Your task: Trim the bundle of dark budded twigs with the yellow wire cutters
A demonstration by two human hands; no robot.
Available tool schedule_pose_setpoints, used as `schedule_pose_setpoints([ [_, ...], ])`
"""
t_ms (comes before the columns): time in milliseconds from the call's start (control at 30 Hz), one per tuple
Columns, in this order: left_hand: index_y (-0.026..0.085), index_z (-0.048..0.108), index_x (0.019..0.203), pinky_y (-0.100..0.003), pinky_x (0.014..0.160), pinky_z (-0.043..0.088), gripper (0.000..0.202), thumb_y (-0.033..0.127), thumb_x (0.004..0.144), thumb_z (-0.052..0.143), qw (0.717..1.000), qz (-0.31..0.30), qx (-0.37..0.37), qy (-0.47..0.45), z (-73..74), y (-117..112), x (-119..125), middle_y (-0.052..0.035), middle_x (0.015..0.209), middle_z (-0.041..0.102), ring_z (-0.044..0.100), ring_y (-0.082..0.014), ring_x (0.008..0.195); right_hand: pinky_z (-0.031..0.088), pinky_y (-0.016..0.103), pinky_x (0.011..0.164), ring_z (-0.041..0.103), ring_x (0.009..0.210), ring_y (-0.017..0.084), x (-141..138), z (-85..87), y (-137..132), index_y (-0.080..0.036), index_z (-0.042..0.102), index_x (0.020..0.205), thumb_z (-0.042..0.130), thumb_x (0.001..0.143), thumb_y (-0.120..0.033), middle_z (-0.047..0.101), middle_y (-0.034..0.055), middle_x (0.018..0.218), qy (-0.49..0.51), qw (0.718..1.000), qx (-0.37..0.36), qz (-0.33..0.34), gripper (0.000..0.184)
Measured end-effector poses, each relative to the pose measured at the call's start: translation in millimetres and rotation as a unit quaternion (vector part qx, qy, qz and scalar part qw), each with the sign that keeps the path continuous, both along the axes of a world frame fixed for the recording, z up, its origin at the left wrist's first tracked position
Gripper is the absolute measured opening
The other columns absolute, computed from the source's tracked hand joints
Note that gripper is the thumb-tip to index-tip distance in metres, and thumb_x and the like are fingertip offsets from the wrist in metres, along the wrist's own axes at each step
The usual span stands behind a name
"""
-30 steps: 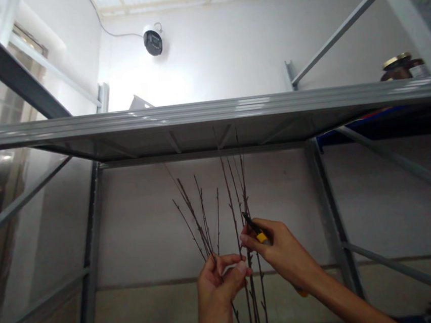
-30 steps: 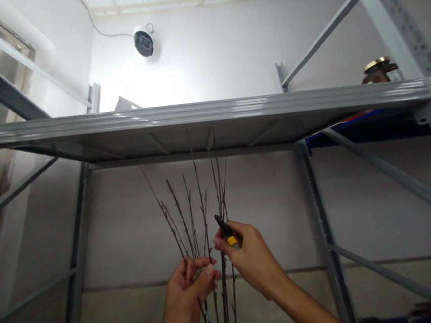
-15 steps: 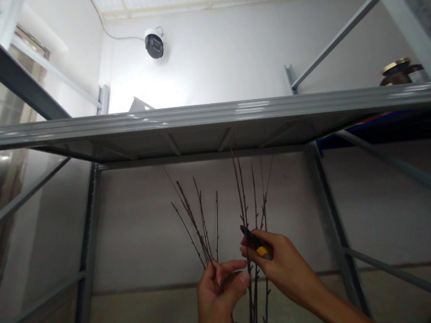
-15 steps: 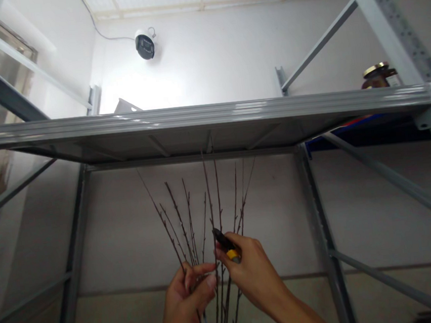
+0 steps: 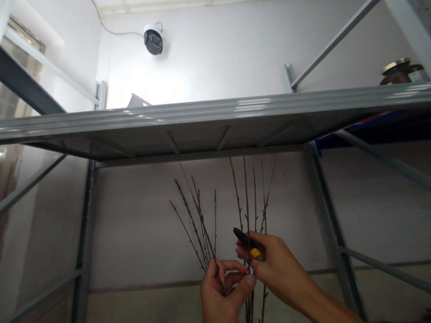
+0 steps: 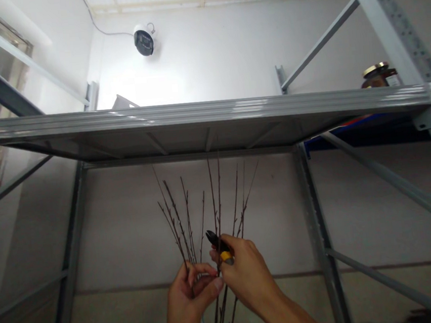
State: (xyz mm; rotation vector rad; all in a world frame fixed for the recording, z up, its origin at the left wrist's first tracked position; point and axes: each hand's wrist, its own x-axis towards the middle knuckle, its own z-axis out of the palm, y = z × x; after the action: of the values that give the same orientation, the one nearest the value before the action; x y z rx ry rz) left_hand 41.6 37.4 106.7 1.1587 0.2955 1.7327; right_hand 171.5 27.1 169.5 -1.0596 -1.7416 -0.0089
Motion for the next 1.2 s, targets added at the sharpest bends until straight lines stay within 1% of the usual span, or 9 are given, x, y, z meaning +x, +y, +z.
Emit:
schedule_pose_setpoints([
  [167, 0.023, 0.046, 0.069, -0.023, 0.059, 0.051, 0.046, 0.025, 0.062, 0.092, 0.999, 0.033, -0.009, -0.008, -1.0, 2, -4, -0.006, 0.085, 0.078, 0.068, -0.0164, 0.068, 0.054, 0.035, 0.073, 0.073, 0.08, 0.027, 3, -2.7, 2, -0.023, 0.071, 0.094, 0.062, 0.087, -0.035, 0.077, 0.0066, 0.084, -0.036, 0.999, 0.011, -0.034, 0.017],
  [267, 0.023, 0.044, 0.066, -0.023, 0.056, 0.051, 0.049, 0.028, 0.061, 0.092, 0.999, 0.047, -0.024, -0.012, -0.1, 1, -8, -0.0078, 0.083, 0.079, 0.066, -0.0161, 0.067, 0.053, 0.043, 0.083, 0.071, 0.092, 0.031, 12, -7.4, 4, -0.02, 0.063, 0.117, 0.064, 0.088, -0.042, 0.076, 0.0116, 0.099, -0.052, 0.996, 0.024, -0.066, 0.036],
  [333, 0.023, 0.043, 0.066, -0.024, 0.055, 0.052, 0.05, 0.029, 0.06, 0.093, 0.998, 0.053, -0.04, -0.022, 0.7, 1, -10, -0.0075, 0.084, 0.079, 0.065, -0.0159, 0.066, 0.052, 0.047, 0.088, 0.069, 0.099, 0.033, 19, -10.8, 5, -0.019, 0.056, 0.123, 0.066, 0.087, -0.046, 0.073, 0.0154, 0.108, -0.059, 0.995, 0.032, -0.078, 0.047],
  [433, 0.023, 0.041, 0.065, -0.024, 0.053, 0.054, 0.053, 0.031, 0.059, 0.094, 0.996, 0.054, -0.065, -0.038, 1.3, 2, -12, -0.0081, 0.087, 0.079, 0.064, -0.0154, 0.064, 0.051, 0.046, 0.084, 0.067, 0.092, 0.03, 29, -14.4, 4, -0.021, 0.055, 0.107, 0.062, 0.092, -0.045, 0.07, 0.0121, 0.102, -0.108, 0.988, 0.064, -0.087, 0.029],
  [567, 0.025, 0.04, 0.066, -0.025, 0.051, 0.054, 0.054, 0.029, 0.058, 0.094, 0.994, 0.044, -0.084, -0.047, -1.1, 4, -11, -0.0098, 0.088, 0.081, 0.066, -0.0174, 0.066, 0.048, 0.041, 0.076, 0.06, 0.085, 0.027, 36, -14.6, 1, -0.022, 0.052, 0.091, 0.061, 0.091, -0.022, 0.063, 0.0065, 0.089, -0.262, 0.941, 0.154, -0.147, 0.009],
  [700, 0.025, 0.038, 0.065, -0.025, 0.05, 0.054, 0.057, 0.028, 0.058, 0.094, 0.995, 0.034, -0.085, -0.044, -5.0, 5, -7, -0.0097, 0.087, 0.081, 0.062, -0.0149, 0.061, 0.046, 0.041, 0.077, 0.057, 0.088, 0.029, 33, -10.1, -2, -0.022, 0.054, 0.086, 0.062, 0.075, -0.004, 0.062, 0.0056, 0.087, -0.312, 0.921, 0.168, -0.163, 0.023],
  [867, 0.025, 0.038, 0.064, -0.024, 0.049, 0.054, 0.058, 0.028, 0.056, 0.095, 0.995, 0.034, -0.08, -0.045, -7.7, 5, -8, -0.0097, 0.083, 0.081, 0.064, -0.0149, 0.06, 0.046, 0.044, 0.082, 0.058, 0.09, 0.03, 31, -6.4, -2, -0.021, 0.058, 0.087, 0.061, 0.065, -0.001, 0.066, 0.0068, 0.09, -0.344, 0.908, 0.177, -0.16, 0.03],
  [1000, 0.024, 0.038, 0.062, -0.025, 0.048, 0.055, 0.059, 0.026, 0.054, 0.096, 0.995, 0.031, -0.086, -0.049, -7.3, 5, -9, -0.0094, 0.081, 0.081, 0.062, -0.013, 0.053, 0.047, 0.043, 0.081, 0.059, 0.09, 0.03, 32, -8.0, -1, -0.02, 0.06, 0.089, 0.061, 0.064, -0.002, 0.067, 0.0079, 0.09, -0.357, 0.901, 0.189, -0.159, 0.031],
  [1200, 0.024, 0.037, 0.061, -0.025, 0.049, 0.054, 0.06, 0.024, 0.05, 0.097, 0.993, 0.023, -0.094, -0.062, -6.3, 5, -10, -0.0069, 0.077, 0.08, 0.062, -0.0127, 0.051, 0.044, 0.037, 0.073, 0.06, 0.078, 0.026, 32, -9.5, 3, -0.02, 0.061, 0.083, 0.057, 0.07, -0.001, 0.067, 0.0061, 0.082, -0.371, 0.891, 0.206, -0.161, 0.024],
])
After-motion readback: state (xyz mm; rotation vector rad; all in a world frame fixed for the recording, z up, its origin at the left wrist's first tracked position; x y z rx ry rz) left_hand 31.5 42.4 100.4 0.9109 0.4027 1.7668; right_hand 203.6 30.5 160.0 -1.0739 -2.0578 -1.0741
